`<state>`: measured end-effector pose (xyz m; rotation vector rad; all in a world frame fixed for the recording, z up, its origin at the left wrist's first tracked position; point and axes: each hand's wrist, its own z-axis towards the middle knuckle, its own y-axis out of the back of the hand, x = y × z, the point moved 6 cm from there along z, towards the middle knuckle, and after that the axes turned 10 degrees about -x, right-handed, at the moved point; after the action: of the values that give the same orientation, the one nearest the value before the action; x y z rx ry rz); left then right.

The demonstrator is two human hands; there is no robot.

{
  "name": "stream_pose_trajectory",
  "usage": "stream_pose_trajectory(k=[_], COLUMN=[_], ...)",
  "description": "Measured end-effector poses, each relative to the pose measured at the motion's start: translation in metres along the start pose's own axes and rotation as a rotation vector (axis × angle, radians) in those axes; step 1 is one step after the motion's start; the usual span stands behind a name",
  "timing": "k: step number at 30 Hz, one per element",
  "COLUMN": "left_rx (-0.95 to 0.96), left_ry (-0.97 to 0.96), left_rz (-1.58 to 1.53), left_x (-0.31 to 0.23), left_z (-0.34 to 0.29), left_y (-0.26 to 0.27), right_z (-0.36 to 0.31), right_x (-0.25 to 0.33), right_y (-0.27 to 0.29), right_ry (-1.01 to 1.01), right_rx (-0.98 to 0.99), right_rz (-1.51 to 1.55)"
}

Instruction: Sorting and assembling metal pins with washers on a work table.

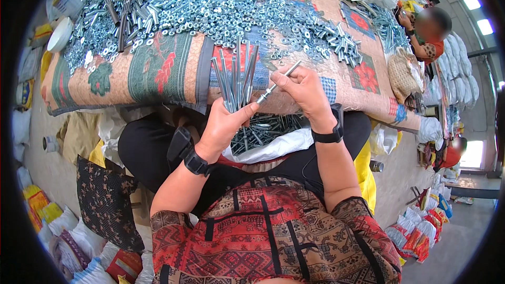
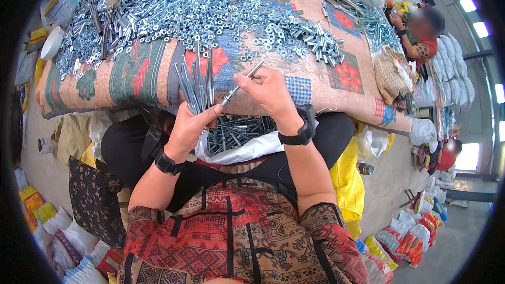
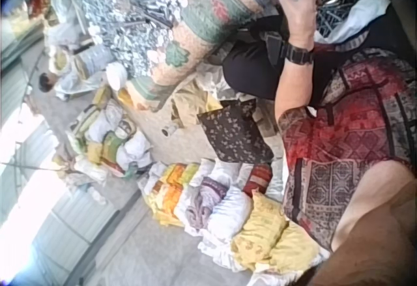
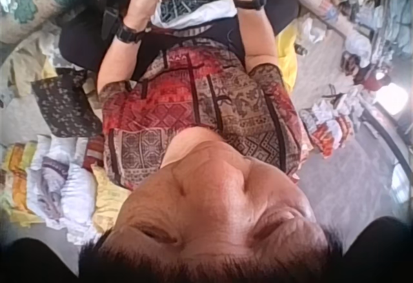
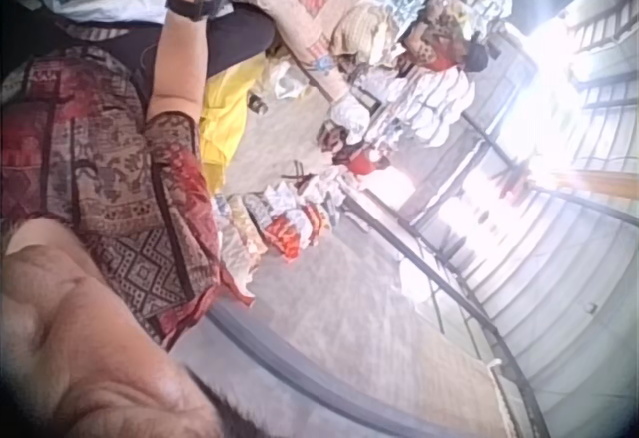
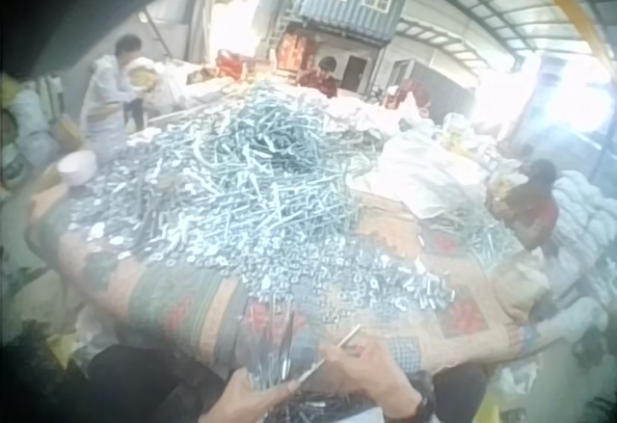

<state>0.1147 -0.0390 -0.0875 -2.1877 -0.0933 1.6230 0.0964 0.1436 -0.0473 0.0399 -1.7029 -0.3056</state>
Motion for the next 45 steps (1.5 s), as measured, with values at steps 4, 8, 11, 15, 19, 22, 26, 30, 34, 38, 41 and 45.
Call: stream_pose_trajectory(k=[4, 8, 11, 15, 19, 22, 26, 30, 34, 38, 41, 45], left_rx=[-0.023, -0.011, -0.017, -0.003, 0.0, 0.001, -0.002, 0.008, 0.0, 0.032, -0.062, -0.062], left_ry=[-0.004, -0.016, -0.001, -0.009, -0.017, -0.016, -0.01, -0.024, 0.012, 0.057, -0.023, 0.062], left_rz=[0.015, 0.051, 0.017, -0.009, 0.013, 0.02, 0.028, 0.032, 0.013, -0.048, 0.084, 0.118], left_x=[-0.002, -0.003, 0.001, -0.005, -0.007, -0.006, -0.004, -0.004, -0.003, -0.003, -0.004, 0.007], left_z=[-0.003, 0.0, -0.001, -0.004, -0.003, -0.003, -0.003, -0.002, -0.002, -0.001, -0.004, -0.005], left_y=[0.0, 0.002, 0.003, 0.002, 0.0, 0.002, 0.001, 0.001, 0.0, -0.004, -0.003, -0.003], right_z=[-0.002, -0.002, 0.001, -0.004, -0.004, -0.006, -0.004, -0.004, -0.005, -0.015, -0.015, -0.018], right_x=[0.006, 0.006, 0.004, 0.012, 0.023, 0.006, 0.01, 0.001, 0.009, 0.002, -0.008, -0.003], right_y=[-0.002, -0.003, -0.009, -0.003, -0.007, -0.009, -0.004, -0.007, -0.009, -0.011, -0.019, -0.011], right_ry=[0.058, -0.024, 0.023, -0.105, 0.285, -0.152, 0.042, -0.001, 0.015, -0.106, -0.016, 0.048], right_rx=[-0.021, 0.017, 0.005, 0.007, -0.079, 0.05, 0.017, 0.002, 0.101, 0.142, 0.097, 0.0], right_rz=[-0.01, 0.018, 0.064, -0.202, 0.077, -0.164, 0.052, 0.086, 0.189, 0.12, -0.082, -0.242])
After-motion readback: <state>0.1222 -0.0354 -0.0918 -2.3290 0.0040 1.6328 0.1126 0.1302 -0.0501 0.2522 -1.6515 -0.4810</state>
